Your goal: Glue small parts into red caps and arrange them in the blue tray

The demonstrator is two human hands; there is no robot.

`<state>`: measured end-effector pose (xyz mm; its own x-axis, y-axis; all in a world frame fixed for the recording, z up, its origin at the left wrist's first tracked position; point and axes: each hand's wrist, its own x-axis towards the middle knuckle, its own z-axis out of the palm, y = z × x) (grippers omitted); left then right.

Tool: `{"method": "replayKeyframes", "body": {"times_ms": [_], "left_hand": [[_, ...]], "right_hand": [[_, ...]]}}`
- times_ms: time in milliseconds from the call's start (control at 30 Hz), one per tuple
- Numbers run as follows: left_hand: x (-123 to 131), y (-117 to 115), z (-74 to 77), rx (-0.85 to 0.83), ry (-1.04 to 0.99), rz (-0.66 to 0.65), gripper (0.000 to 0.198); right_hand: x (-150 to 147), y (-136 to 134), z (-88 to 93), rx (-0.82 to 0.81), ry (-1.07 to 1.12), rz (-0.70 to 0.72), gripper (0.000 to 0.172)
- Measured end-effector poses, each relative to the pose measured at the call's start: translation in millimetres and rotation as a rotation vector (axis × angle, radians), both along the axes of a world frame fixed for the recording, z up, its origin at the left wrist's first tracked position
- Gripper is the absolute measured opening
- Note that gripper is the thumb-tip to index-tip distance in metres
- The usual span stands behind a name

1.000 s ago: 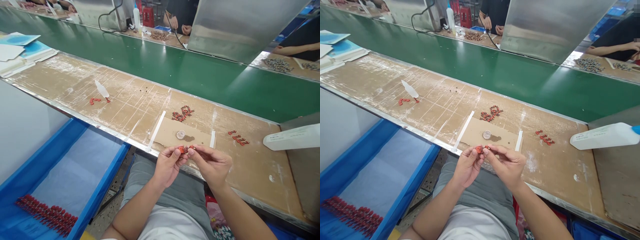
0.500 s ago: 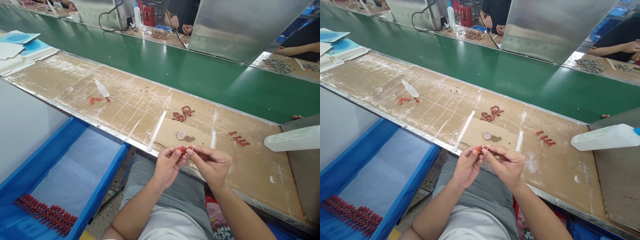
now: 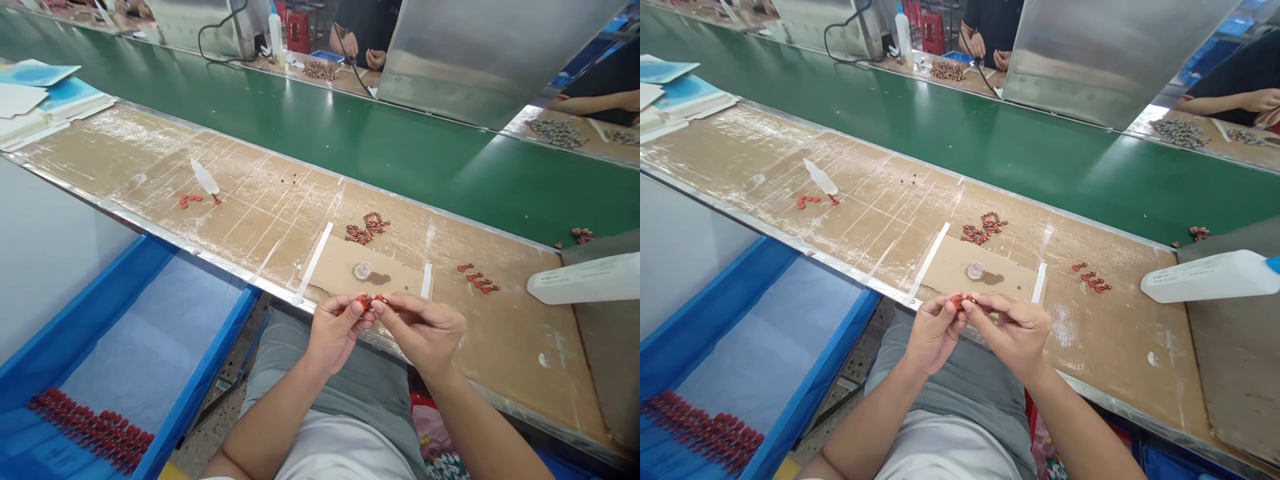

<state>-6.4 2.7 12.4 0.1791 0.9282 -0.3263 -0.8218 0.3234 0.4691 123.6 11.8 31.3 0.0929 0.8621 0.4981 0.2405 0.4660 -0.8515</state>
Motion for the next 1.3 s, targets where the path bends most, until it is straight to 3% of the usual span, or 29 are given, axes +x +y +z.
{"method": "replayKeyframes", "body": {"times_ms": [233,567,767,967,1300], "left_hand": [[-1.7,-0.2,-3.1,0.025,0.062,0.023,0.025],[-5.6,-2.2,1.9,0.171,0.211,0.065,0.018],[-3.3,-3.8,1.9,0.194,0.254,0.079,0.017],[1.3,-5.5,4.4,0.255,0.289,0.066,0.016],[7.9,-4.1,9.1,0.162,0.239,0.057,0.017]], "right_hand": [[1.4,-0.1,2.4,-0.027,-0.048,-0.001,0.025],[6.7,1.4,7.4,0.044,-0.067,0.129,0.034],[11.9,3.4,9.5,0.046,-0.051,0.145,0.027],[18.0,2.7,8.6,0.070,0.002,0.180,0.038],[22.0,5.9,11.1,0.151,-0.079,0.113,0.035]]}}
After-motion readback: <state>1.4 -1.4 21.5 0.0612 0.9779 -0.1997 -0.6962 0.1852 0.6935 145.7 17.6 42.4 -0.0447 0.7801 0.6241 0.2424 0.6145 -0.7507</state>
